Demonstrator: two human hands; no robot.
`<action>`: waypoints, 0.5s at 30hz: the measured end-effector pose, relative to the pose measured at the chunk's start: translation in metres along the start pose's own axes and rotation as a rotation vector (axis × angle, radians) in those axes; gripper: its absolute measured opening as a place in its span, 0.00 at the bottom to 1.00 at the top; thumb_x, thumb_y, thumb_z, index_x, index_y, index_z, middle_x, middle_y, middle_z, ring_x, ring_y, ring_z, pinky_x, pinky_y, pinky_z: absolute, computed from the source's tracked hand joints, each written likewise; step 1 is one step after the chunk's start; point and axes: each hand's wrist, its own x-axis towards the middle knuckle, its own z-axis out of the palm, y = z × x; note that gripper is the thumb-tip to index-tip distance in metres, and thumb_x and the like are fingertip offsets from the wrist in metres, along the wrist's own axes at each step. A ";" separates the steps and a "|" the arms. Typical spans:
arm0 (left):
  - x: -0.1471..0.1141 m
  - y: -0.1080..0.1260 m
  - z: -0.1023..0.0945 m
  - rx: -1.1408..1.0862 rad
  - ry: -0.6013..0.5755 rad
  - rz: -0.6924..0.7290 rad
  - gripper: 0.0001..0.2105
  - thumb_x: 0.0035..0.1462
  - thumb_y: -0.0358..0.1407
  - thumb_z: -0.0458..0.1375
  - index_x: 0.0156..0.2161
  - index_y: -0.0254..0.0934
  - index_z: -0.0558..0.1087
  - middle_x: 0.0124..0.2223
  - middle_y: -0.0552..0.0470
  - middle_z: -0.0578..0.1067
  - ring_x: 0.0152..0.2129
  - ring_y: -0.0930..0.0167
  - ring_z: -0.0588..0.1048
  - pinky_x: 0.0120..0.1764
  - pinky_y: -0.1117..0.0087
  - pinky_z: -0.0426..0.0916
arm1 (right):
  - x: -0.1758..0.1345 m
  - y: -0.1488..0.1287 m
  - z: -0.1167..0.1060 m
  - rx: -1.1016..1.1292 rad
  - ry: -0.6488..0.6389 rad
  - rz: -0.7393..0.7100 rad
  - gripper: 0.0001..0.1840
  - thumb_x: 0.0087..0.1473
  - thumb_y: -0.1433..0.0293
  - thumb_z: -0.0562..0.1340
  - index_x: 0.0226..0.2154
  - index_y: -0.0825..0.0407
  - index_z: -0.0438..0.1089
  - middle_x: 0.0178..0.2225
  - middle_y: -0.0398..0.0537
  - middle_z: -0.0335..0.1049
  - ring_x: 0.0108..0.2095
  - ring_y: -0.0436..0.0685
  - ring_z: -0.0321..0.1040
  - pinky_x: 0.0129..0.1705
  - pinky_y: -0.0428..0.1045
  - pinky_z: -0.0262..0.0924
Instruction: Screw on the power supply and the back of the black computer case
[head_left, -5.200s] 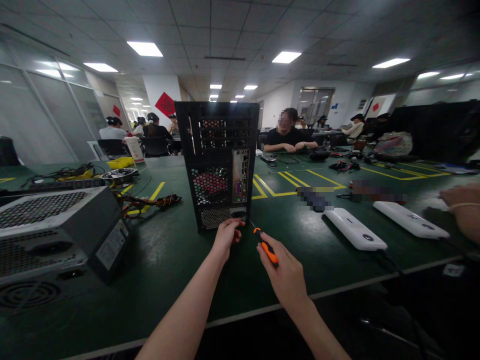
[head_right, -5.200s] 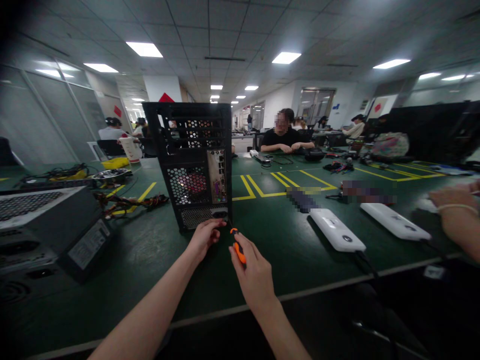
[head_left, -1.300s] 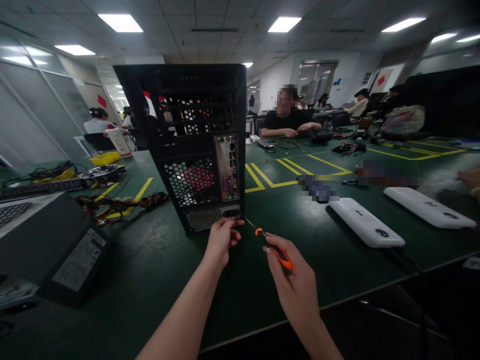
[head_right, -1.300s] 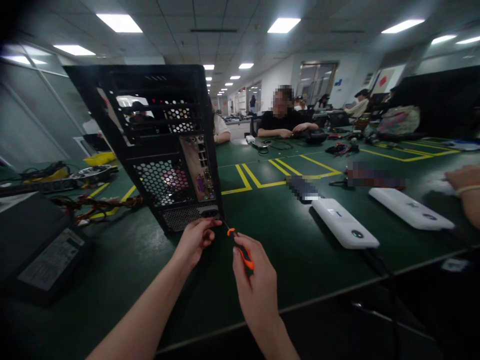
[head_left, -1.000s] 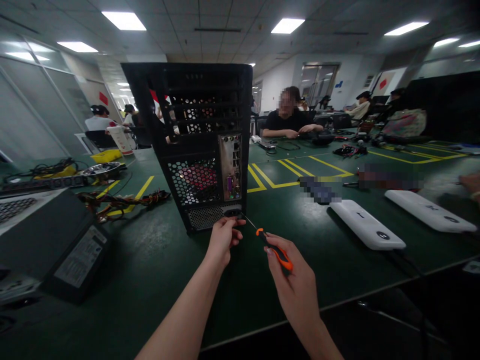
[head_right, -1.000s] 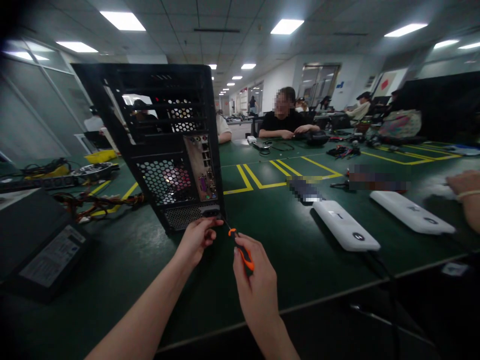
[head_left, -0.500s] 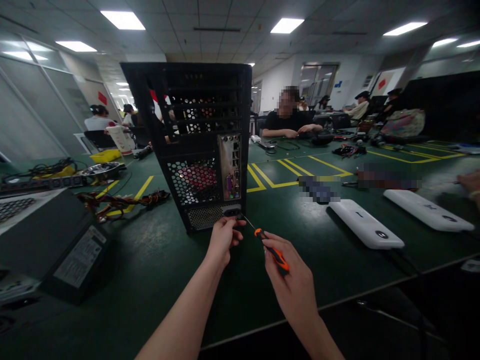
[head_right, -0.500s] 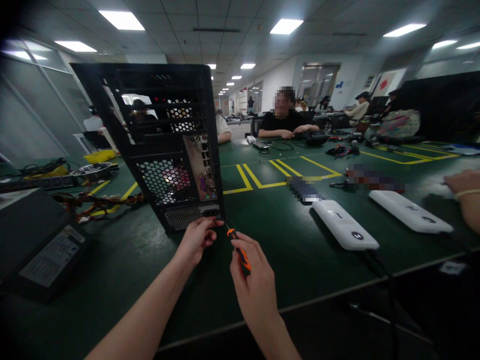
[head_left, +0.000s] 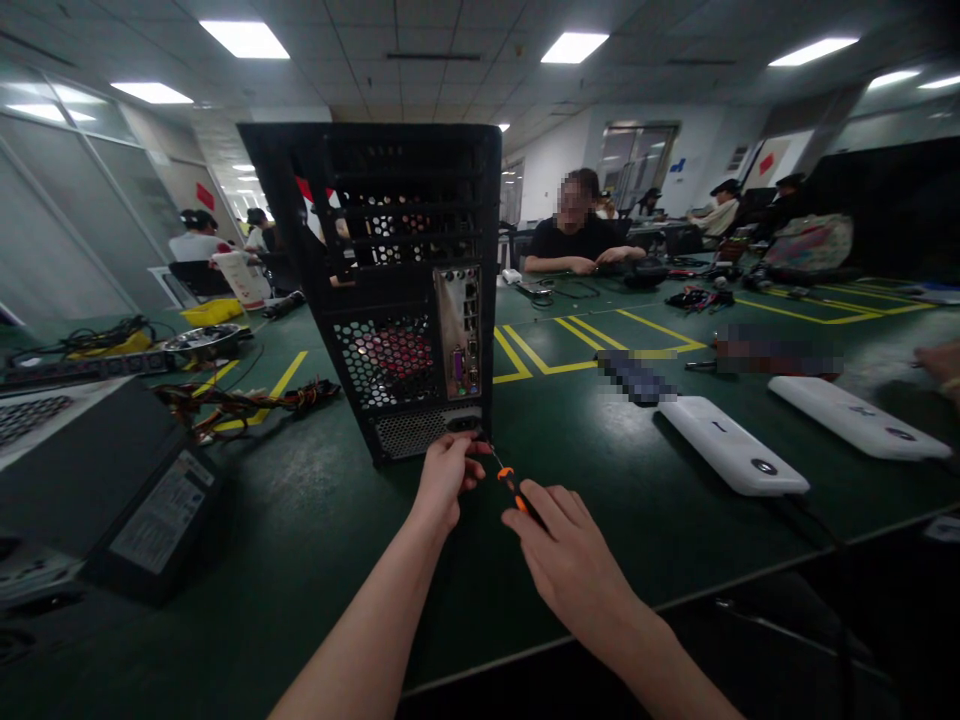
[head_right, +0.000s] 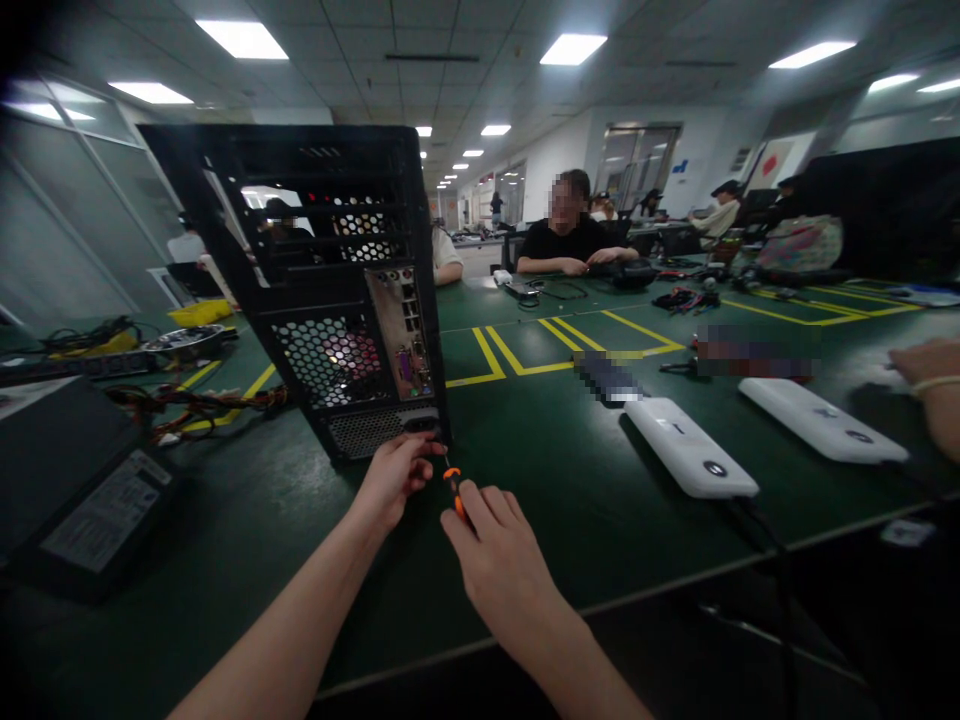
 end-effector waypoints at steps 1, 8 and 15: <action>0.000 0.000 0.000 0.001 -0.001 0.004 0.08 0.48 0.28 0.49 0.36 0.31 0.64 0.27 0.50 0.71 0.11 0.82 0.62 0.13 0.81 0.47 | 0.001 0.002 -0.002 0.016 -0.019 0.003 0.14 0.49 0.80 0.49 0.33 0.53 0.67 0.39 0.55 0.64 0.36 0.58 0.62 0.36 0.55 0.60; 0.003 -0.004 -0.001 -0.009 -0.016 0.037 0.09 0.48 0.30 0.50 0.36 0.31 0.64 0.28 0.49 0.72 0.11 0.82 0.62 0.13 0.80 0.49 | 0.002 0.005 -0.006 0.353 0.017 0.321 0.11 0.53 0.73 0.51 0.39 0.51 0.63 0.36 0.48 0.64 0.35 0.52 0.64 0.37 0.48 0.61; 0.005 -0.007 -0.001 -0.013 -0.023 0.050 0.09 0.48 0.31 0.50 0.37 0.31 0.64 0.31 0.47 0.73 0.12 0.82 0.63 0.13 0.80 0.49 | 0.003 -0.011 0.000 0.381 0.145 0.459 0.10 0.54 0.69 0.51 0.39 0.51 0.63 0.36 0.46 0.68 0.35 0.52 0.67 0.37 0.48 0.62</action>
